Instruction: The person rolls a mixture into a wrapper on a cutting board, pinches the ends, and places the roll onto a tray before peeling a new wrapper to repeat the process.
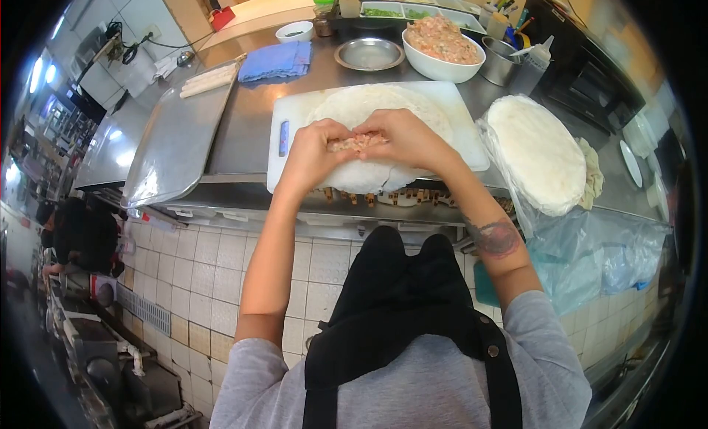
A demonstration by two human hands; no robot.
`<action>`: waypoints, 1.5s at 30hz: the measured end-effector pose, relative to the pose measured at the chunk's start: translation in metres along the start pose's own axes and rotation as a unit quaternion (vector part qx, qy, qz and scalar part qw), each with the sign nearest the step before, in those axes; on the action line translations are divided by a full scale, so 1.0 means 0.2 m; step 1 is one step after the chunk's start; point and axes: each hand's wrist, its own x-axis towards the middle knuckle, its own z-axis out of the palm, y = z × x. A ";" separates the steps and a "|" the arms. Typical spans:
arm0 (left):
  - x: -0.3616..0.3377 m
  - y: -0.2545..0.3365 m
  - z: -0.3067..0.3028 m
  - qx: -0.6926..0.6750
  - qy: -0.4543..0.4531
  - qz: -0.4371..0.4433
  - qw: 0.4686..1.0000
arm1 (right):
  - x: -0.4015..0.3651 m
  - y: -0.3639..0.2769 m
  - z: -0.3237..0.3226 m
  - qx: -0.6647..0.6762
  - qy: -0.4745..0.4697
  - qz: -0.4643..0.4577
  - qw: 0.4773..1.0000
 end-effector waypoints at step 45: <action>0.16 0.20 0.19 0.091 -0.090 0.027 0.991 | -0.19 0.11 -0.21 0.113 0.080 0.069 0.988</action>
